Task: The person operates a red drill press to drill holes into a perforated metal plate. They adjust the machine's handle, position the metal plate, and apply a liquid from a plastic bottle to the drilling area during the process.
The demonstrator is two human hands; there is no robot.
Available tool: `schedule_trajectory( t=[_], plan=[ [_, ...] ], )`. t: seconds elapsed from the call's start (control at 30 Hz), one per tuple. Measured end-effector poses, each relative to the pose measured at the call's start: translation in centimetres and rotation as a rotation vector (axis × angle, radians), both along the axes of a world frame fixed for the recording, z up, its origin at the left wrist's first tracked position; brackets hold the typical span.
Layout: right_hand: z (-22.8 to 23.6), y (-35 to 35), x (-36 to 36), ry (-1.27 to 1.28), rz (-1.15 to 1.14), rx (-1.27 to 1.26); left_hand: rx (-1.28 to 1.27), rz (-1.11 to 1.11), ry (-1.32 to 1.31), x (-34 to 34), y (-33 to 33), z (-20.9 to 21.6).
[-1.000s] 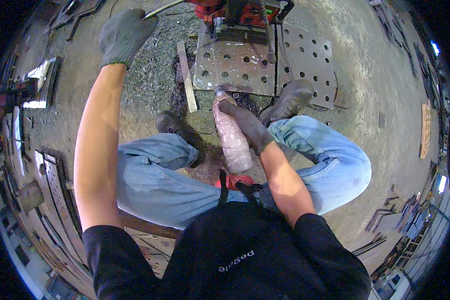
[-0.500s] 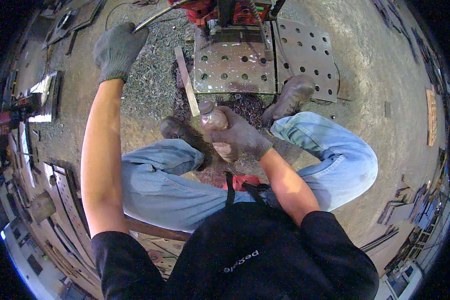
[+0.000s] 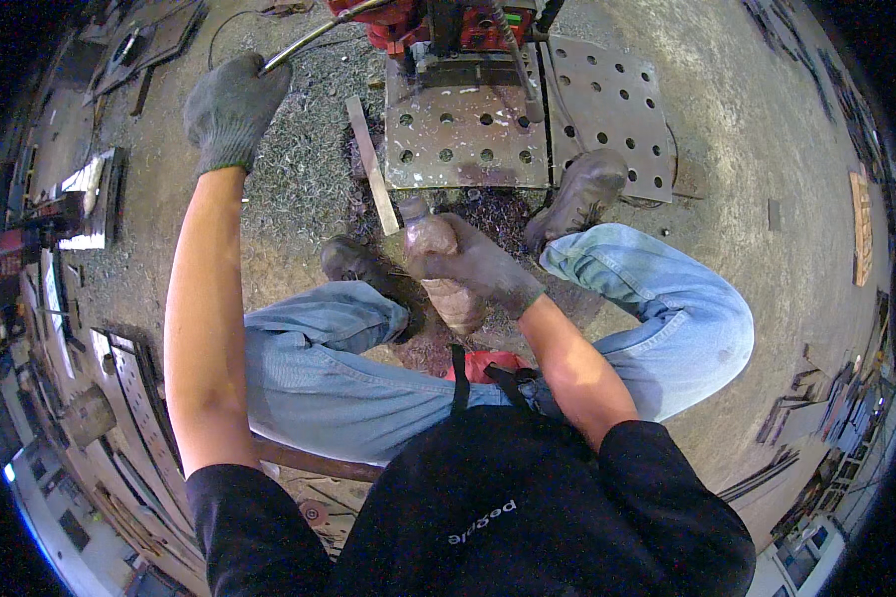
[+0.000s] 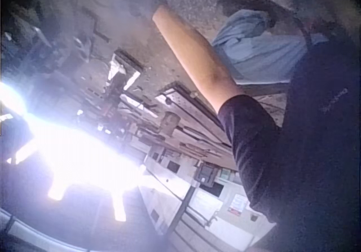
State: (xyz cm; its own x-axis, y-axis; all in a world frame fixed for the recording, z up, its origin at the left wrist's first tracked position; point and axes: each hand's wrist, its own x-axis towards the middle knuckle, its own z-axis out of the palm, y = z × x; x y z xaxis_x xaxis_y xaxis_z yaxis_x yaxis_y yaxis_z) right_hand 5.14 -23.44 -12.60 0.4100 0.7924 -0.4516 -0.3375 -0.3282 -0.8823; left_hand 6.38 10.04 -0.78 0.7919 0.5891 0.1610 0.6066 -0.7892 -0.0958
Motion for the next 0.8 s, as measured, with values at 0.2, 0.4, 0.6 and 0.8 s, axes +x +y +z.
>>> schedule_trajectory(
  t=[0.2, 0.4, 0.6, 0.8],
  plan=[
    [-0.3, -0.2, 0.5, 0.210, -0.078, -0.050, -0.019, 0.041, 0.029, 0.1, -0.4, 0.3],
    [0.8, -0.1, 0.8, 0.352, -0.122, -0.202, 0.022, 0.046, 0.024, 0.0, -0.3, 0.2],
    [-1.2, -0.2, 0.7, 0.339, -0.180, -0.177, -0.019, 0.046, 0.017, 0.0, -0.5, 0.3],
    [-1.7, -0.4, 1.5, 0.229, -0.084, -0.296, -0.001, 0.042, 0.044, 0.2, -0.5, 0.1]
  ],
)
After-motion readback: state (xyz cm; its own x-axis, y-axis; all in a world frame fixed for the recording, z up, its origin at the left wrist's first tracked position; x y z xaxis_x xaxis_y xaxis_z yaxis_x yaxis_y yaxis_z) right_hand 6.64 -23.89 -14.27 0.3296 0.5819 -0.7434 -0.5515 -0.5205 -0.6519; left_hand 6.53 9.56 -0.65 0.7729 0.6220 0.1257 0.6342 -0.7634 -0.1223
